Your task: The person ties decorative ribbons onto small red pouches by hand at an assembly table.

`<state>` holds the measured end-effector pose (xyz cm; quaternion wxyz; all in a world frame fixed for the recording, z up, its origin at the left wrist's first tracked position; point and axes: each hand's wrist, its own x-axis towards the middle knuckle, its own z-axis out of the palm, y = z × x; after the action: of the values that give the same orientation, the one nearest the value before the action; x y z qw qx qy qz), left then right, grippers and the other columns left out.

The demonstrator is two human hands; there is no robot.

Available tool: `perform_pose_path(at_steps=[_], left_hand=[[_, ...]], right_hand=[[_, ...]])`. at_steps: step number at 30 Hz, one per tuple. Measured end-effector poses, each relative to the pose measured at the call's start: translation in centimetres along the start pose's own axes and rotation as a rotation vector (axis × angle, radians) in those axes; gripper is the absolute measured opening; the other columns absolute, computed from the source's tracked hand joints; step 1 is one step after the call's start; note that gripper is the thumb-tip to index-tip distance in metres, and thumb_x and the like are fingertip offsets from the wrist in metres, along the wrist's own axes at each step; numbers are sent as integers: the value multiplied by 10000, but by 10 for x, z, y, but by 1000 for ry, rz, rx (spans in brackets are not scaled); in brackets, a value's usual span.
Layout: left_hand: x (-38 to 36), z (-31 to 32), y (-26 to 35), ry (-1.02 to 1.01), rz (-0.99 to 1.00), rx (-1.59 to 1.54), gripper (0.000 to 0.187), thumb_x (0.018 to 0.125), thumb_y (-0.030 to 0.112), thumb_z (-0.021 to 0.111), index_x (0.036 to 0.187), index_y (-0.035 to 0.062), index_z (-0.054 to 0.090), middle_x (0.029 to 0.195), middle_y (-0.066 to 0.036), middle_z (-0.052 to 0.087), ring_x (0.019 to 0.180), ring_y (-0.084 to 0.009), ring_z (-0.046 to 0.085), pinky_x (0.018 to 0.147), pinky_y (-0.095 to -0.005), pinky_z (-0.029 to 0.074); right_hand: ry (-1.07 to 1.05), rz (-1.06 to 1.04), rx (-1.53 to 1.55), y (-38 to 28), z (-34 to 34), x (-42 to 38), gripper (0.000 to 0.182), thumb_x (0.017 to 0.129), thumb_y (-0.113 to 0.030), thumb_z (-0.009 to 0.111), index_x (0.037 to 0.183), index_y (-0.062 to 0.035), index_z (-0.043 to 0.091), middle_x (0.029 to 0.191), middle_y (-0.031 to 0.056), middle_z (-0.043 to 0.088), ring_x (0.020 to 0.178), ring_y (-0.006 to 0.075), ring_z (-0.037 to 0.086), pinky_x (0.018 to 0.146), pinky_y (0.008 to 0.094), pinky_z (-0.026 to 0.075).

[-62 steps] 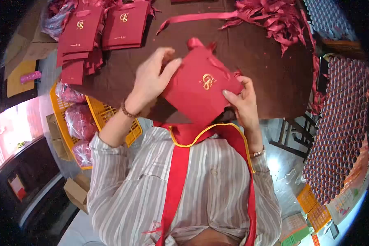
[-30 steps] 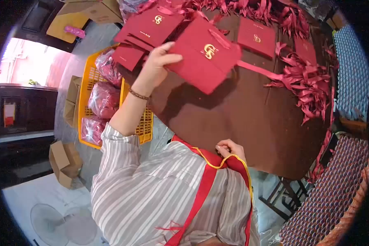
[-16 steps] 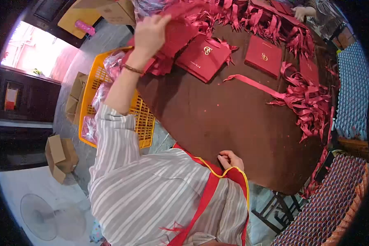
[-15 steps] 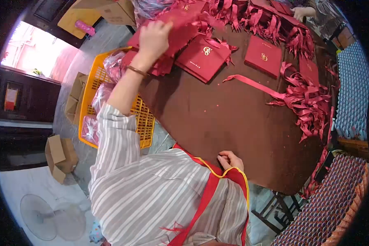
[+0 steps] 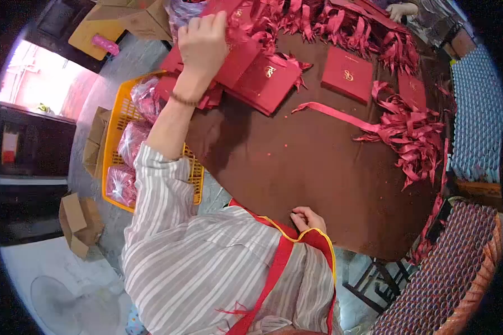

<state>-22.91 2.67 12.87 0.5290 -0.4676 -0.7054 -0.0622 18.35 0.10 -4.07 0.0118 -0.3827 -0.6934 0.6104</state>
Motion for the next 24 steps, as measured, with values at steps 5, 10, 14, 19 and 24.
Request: perform_pose_path(at_steps=[5,10,14,19,24], left_hand=[[-24,-84,85,-69,401,-335,445,700,154,533,1102,-34,565,1038,-190,603,678,-174,502,565,-302,387],[-82,-39,124,-337,346,-359,471,726,158,521,1162,-19,539,1117,-143,573,790,-207,513,657,-330,424],[-100,-9,140,-396,181,-408,413,749,162,562,1141,32,554,1116,-98,561,823,-239,513,645,-354,450],[-77,7,156,-480,-18,-468,375,753,181,611,1099,55,541,1029,-74,541,840,-258,510,630,-373,458],[-62,0,169,-577,-75,-475,342,779,219,609,1081,69,552,1054,-96,548,855,-261,555,671,-415,428]], right_hand=[[-12,-3,46,-3,-2,3,268,823,-238,641,1010,-47,613,834,105,651,751,159,622,706,287,494],[5,-49,-29,-7,-5,-1,249,816,-204,656,990,-31,620,793,69,643,725,105,590,683,257,482],[42,-12,35,-6,-3,-2,240,817,-194,656,990,-32,620,762,41,622,691,84,558,662,235,467],[2,2,72,-10,-3,-2,228,813,-183,664,971,-24,623,732,24,601,672,68,537,643,219,455],[-94,-142,427,-28,-4,31,365,862,-125,590,1202,-53,478,927,44,570,769,125,561,697,264,478]])
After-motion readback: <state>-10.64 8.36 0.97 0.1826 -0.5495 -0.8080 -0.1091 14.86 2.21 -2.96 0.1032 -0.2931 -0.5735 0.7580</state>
